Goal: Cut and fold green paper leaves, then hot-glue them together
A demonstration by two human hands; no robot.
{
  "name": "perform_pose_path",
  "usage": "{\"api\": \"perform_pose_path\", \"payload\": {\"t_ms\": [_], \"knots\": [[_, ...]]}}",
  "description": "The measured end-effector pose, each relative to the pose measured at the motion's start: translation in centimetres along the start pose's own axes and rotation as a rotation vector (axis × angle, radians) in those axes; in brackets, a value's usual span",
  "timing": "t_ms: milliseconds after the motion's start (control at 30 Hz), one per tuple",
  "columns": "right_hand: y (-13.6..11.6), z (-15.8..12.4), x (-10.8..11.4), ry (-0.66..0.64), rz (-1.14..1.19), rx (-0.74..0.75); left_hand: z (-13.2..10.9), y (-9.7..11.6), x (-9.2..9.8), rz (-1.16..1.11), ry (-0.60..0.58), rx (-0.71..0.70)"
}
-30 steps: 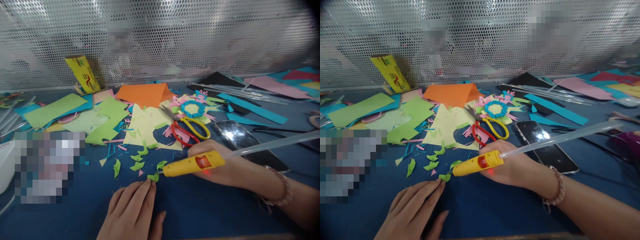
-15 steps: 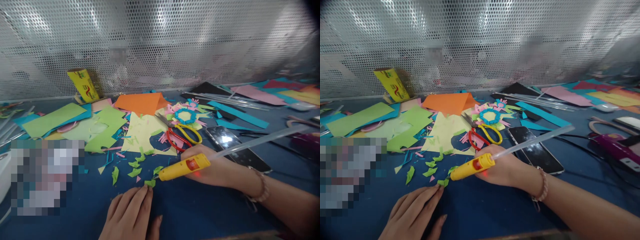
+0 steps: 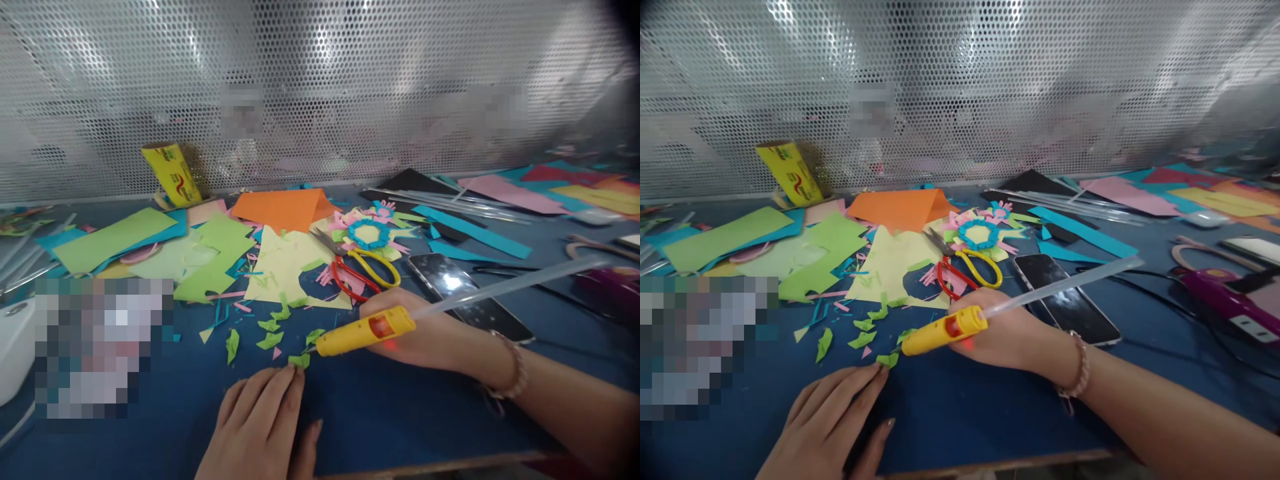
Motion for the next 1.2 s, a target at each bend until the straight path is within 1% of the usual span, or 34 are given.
{"api": "perform_pose_path", "payload": {"t_ms": [267,467,633,833,1067,1200], "knots": [[0.13,-0.13,-0.01,-0.029,-0.109,-0.009,0.06,-0.05,-0.03,-0.022,-0.006,0.012],[0.01,-0.23,0.24,0.054,-0.165,0.062,0.13,0.05,-0.01,-0.026,-0.018,0.022],[0.3,-0.31,-0.08,0.046,-0.212,0.107,0.04,0.05,0.0,-0.033,-0.032,0.032],[0.07,-0.32,0.15,0.034,-0.186,0.098,0.09,-0.02,-0.03,-0.037,-0.033,0.031],[-0.41,-0.33,0.37,0.05,-0.189,0.088,0.08,-0.06,-0.08,-0.034,-0.037,0.037],[-0.49,-0.39,0.23,0.052,-0.202,0.111,0.04,-0.02,0.0,-0.025,-0.035,0.028]]}}
Point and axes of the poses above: each hand's wrist, its own z-axis towards the middle knuckle, its own x-axis out of the back of the hand, y = z × x, the point moved 7 cm from there along z, towards the middle knuckle, and after that the axes turned 12 degrees about -z, right-handed, at the moved point
